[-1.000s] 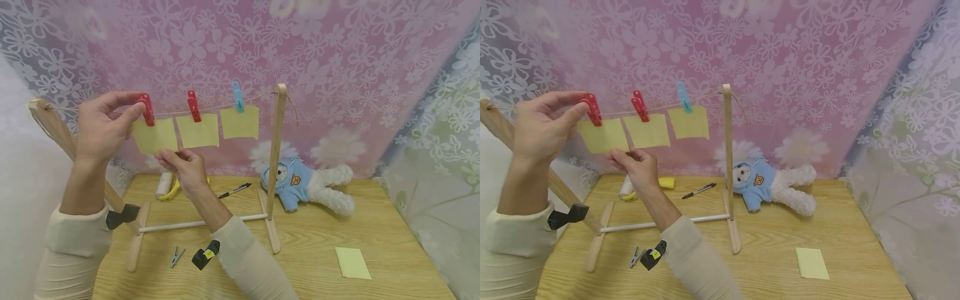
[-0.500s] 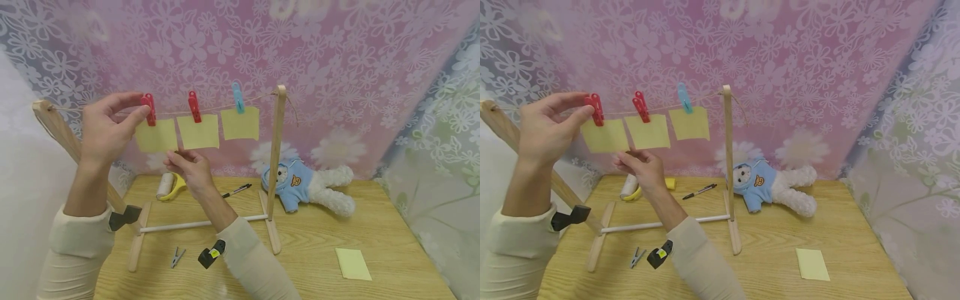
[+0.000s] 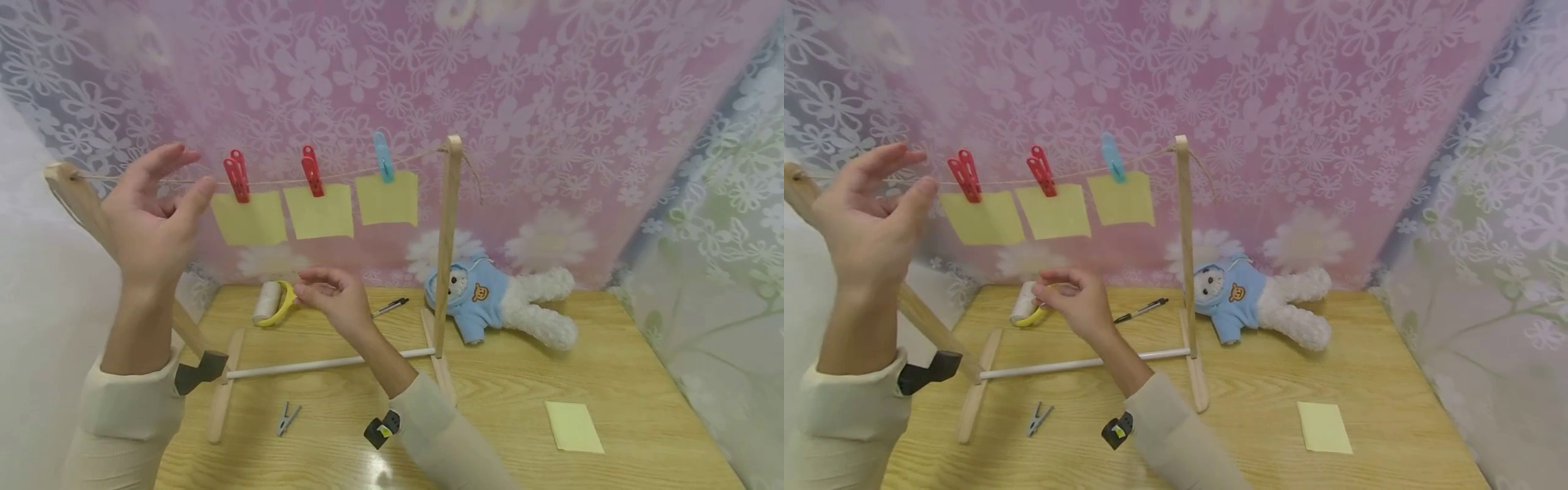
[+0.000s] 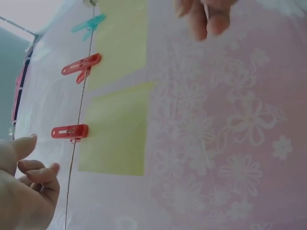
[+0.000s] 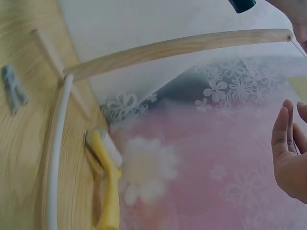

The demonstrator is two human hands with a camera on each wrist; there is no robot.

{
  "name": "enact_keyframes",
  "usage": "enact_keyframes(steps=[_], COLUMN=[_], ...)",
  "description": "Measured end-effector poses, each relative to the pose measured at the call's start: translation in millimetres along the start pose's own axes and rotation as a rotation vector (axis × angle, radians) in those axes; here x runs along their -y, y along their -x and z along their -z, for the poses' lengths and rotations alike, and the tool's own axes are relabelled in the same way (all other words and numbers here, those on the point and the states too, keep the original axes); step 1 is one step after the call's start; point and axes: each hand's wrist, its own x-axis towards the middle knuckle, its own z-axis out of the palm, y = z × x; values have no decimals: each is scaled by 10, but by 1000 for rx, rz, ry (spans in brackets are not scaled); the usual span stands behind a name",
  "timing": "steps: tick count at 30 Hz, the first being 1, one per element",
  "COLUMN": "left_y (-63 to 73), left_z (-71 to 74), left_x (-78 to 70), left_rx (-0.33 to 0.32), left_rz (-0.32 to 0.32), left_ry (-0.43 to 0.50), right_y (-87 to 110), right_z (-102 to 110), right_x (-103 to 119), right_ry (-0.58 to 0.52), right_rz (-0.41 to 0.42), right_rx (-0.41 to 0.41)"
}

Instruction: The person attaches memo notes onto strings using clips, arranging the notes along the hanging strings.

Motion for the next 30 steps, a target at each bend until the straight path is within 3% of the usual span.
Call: enact_keyframes(steps=[3,4,6,9,16,18,23,30], left_y=[141,209,357,584,1154,1341,1730,2103], left_z=[44,65,113,210,306,304,370,481], left_x=[42,63,126,278,799,980,1390,1734], left_rx=[-43,-36,12,153,526,617,768,831], left_rz=[-35,-19,31,154,522,591,641,741], left_ry=[122,170,245,239,-114,-142,-208,-383], right_y=[172,239,382,604,1090,1227,1572,1996], right_z=[147,218,389,684,1448,1698,2274,2888], right_x=[-13,-17,-24,-22,-69,-112,-173,-87], right_ry=[183,247,337,443,592,633,716,822], right_rz=[46,62,87,92,43,17,-118,-374], right_rx=[35,44,61,73,37,2,-93,-163])
